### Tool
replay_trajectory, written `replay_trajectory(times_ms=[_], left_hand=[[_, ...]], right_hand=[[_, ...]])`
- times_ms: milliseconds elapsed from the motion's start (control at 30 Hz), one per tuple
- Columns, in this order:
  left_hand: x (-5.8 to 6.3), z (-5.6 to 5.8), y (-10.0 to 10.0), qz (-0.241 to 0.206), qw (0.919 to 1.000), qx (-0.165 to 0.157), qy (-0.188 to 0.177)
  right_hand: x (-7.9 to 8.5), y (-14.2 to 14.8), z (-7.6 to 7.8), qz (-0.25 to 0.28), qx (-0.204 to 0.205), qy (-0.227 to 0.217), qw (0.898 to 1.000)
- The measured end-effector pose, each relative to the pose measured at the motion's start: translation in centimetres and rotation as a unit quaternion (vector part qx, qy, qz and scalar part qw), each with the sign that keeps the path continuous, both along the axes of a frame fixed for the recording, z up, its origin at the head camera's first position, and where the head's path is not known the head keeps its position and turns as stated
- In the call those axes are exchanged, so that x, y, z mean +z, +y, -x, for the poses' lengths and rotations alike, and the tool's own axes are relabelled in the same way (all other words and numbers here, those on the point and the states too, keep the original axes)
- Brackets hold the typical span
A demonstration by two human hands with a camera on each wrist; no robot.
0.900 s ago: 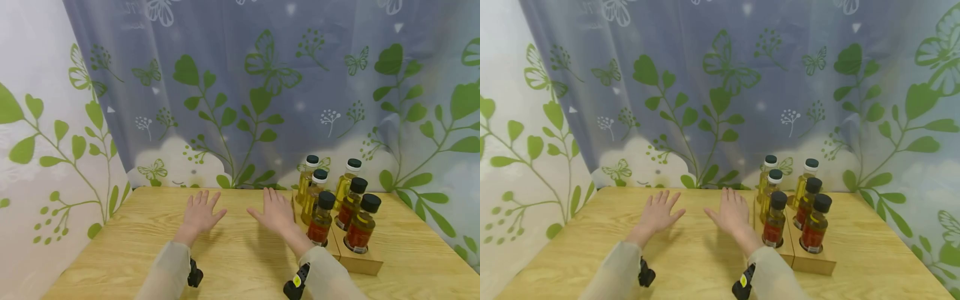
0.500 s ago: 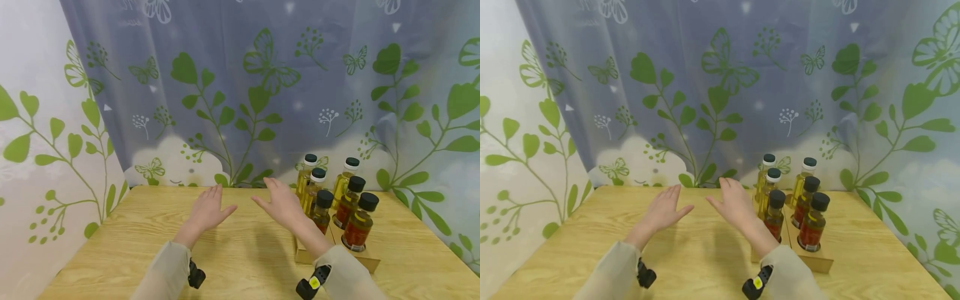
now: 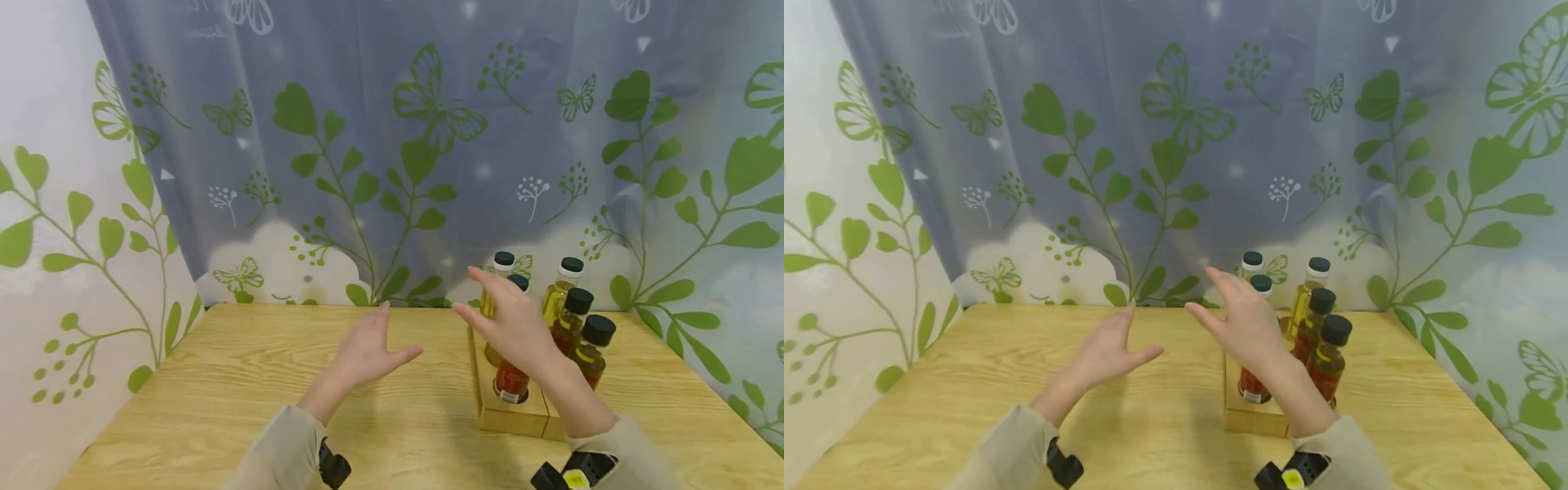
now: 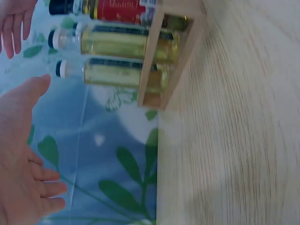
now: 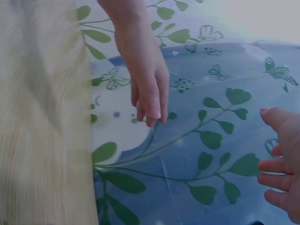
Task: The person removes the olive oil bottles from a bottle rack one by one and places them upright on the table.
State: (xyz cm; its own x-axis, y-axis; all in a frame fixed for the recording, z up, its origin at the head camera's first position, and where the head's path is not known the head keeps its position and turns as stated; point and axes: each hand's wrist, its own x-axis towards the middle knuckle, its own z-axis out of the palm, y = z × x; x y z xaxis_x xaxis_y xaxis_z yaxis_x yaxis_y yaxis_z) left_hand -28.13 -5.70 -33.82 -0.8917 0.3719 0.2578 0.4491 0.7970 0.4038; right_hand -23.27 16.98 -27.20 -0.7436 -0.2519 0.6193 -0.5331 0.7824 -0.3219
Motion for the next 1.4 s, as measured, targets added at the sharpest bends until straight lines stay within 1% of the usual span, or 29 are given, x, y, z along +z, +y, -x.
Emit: replay_trajectory(times_ms=[100, 200, 267, 333, 433, 533, 600, 700, 800, 900, 1000, 1133, 1200, 1267, 1300, 1400], left_hand=[[0.2, -0.5, 0.9, -0.023, 0.9996, -0.014, -0.009], [0.4, -1.0, 1.7, -0.042, 0.9984, -0.03, -0.026], [0.5, -1.4, 2.3, -0.05, 0.9974, -0.042, -0.031], [0.6, -1.7, 2.9, -0.06, 0.9962, -0.054, -0.034], [0.5, -2.0, 3.9, -0.062, 0.9953, -0.064, -0.037], [0.2, -2.2, 4.6, -0.066, 0.9942, -0.068, -0.051], [-0.2, -2.1, 5.1, -0.079, 0.9921, -0.07, -0.068], [-0.9, -2.0, 5.7, -0.106, 0.9863, -0.081, -0.097], [-1.6, -1.8, 6.5, -0.129, 0.9802, -0.089, -0.121], [-2.5, -1.7, 7.4, -0.136, 0.9778, -0.09, -0.131], [-3.3, -1.7, 8.2, -0.142, 0.9758, -0.092, -0.139], [-4.4, -1.6, 9.2, -0.135, 0.9734, -0.099, -0.156], [-4.9, -1.5, 9.5, -0.13, 0.9721, -0.104, -0.165], [-5.4, -1.4, 9.8, -0.133, 0.9687, -0.107, -0.18], [-5.6, -1.4, 9.9, -0.138, 0.9663, -0.11, -0.188], [-6.0, -1.4, 10.2, -0.151, 0.959, -0.111, -0.212]], right_hand=[[0.3, 1.8, -0.8, 0.022, 0.006, 0.02, 1.0], [0.4, 3.7, -1.6, 0.034, -0.004, 0.048, 0.998], [0.2, 5.2, -2.0, 0.037, -0.015, 0.07, 0.997], [0.0, 6.8, -2.4, 0.038, -0.033, 0.081, 0.995], [-0.6, 9.2, -3.1, 0.049, -0.061, 0.076, 0.994], [-1.2, 11.7, -3.8, 0.059, -0.09, 0.04, 0.993], [-1.7, 13.4, -4.1, 0.069, -0.102, 0.001, 0.992], [-2.6, 15.8, -4.5, 0.091, -0.101, -0.072, 0.988], [-3.9, 17.8, -4.5, 0.109, -0.098, -0.13, 0.981], [-5.6, 19.5, -4.3, 0.11, -0.103, -0.17, 0.974], [-7.3, 21.1, -4.0, 0.124, -0.084, -0.195, 0.969], [-9.5, 22.6, -3.3, 0.143, -0.017, -0.2, 0.969], [-10.5, 23.0, -3.0, 0.136, 0.021, -0.2, 0.97], [-11.4, 23.2, -2.6, 0.12, 0.056, -0.199, 0.971], [-11.8, 23.2, -2.5, 0.109, 0.062, -0.197, 0.972], [-12.8, 23.4, -2.1, 0.092, 0.083, -0.215, 0.969]])
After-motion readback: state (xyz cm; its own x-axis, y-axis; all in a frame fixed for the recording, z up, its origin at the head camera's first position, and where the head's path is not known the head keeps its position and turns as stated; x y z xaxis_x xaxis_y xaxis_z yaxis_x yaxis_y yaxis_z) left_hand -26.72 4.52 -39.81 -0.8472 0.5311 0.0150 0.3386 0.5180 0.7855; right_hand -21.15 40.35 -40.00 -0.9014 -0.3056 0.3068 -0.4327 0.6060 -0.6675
